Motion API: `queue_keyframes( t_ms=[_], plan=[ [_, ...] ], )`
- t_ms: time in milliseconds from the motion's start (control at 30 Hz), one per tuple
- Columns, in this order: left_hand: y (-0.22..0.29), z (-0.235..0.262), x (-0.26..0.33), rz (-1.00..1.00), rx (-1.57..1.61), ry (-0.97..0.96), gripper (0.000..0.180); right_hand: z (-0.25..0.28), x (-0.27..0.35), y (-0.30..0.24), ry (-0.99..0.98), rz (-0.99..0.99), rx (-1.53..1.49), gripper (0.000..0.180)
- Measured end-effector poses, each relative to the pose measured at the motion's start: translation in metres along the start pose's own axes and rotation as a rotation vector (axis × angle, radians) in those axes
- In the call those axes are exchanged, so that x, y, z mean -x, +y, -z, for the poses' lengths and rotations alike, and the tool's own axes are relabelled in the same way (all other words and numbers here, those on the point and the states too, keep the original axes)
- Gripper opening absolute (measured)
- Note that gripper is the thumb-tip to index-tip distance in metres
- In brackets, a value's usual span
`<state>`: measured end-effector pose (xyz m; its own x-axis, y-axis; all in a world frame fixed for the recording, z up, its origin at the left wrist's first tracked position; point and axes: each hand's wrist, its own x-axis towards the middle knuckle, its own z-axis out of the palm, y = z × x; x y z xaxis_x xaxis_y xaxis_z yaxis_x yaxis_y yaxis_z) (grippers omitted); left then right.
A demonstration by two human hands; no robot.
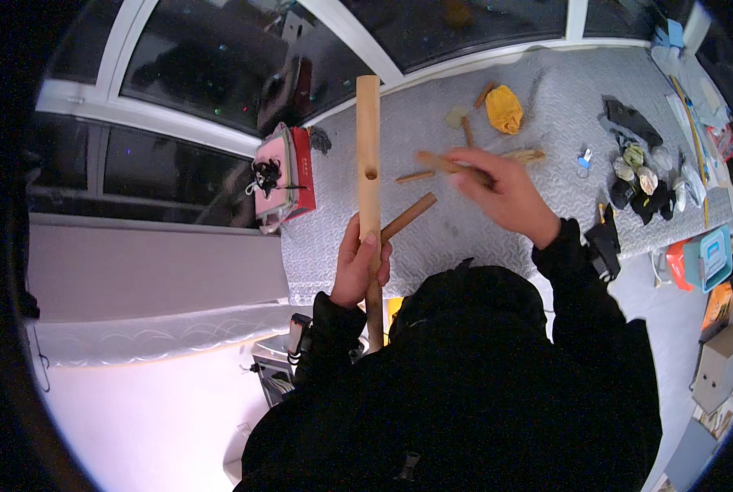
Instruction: The person assembles a wooden coat rack by inserting several dowels into a central pole. They then handle a pink box, a white cloth, and a black pouch, placing items on a cluttered table.
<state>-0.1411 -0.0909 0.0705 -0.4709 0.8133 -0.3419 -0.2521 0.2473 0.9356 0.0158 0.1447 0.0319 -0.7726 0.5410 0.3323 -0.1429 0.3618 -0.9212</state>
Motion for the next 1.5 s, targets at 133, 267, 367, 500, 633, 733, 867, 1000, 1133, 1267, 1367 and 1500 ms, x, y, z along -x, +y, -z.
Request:
queue_keyframes(
  t_ms=[133,267,367,500,633,733,867,1000,1133,1267,1367,1500],
  plan=[
    [0.003,-0.017,0.004,-0.004,-0.025,0.005,0.047,0.006,-0.027,-0.074,-0.252,0.092,0.214,0.024],
    [0.005,-0.023,0.013,-0.078,-0.152,0.061,0.056,0.017,-0.034,-0.088,-0.334,0.119,0.391,0.021],
    [0.009,-0.022,0.021,-0.113,-0.502,0.109,0.057,0.024,-0.029,-0.087,-0.320,0.253,0.550,0.021],
    [0.020,-0.029,0.031,-0.166,-0.702,0.130,0.059,0.030,-0.026,-0.088,-0.309,0.403,0.682,0.022],
    [0.037,-0.036,0.043,-0.324,-0.963,0.077,0.059,0.036,-0.022,-0.091,-0.435,0.321,0.582,0.022],
    [0.044,-0.038,0.048,-0.231,-1.018,0.033,0.060,0.041,-0.020,-0.088,-0.534,0.166,0.424,0.022],
    [0.044,-0.037,0.044,-0.314,-1.134,-0.015,0.065,0.040,-0.015,-0.073,-0.618,-0.014,0.179,0.025],
    [0.038,-0.032,0.040,-0.326,-1.226,-0.031,0.066,0.028,-0.008,-0.053,-0.578,-0.159,-0.010,0.030],
    [0.025,-0.013,0.033,-0.348,-1.265,-0.040,0.065,0.017,-0.004,-0.043,-0.613,-0.811,-0.424,0.035],
    [-0.007,0.018,0.009,-0.196,-0.986,0.002,0.060,-0.006,-0.021,-0.017,-0.670,-0.701,-0.224,0.041],
    [-0.024,0.049,0.003,0.049,-0.774,0.260,0.055,-0.033,-0.052,0.043,-0.546,-0.782,-0.407,0.043],
    [-0.012,0.088,0.017,-0.082,-0.240,0.381,0.040,-0.092,-0.087,0.159,-0.428,-0.365,0.449,0.038]
  ],
)
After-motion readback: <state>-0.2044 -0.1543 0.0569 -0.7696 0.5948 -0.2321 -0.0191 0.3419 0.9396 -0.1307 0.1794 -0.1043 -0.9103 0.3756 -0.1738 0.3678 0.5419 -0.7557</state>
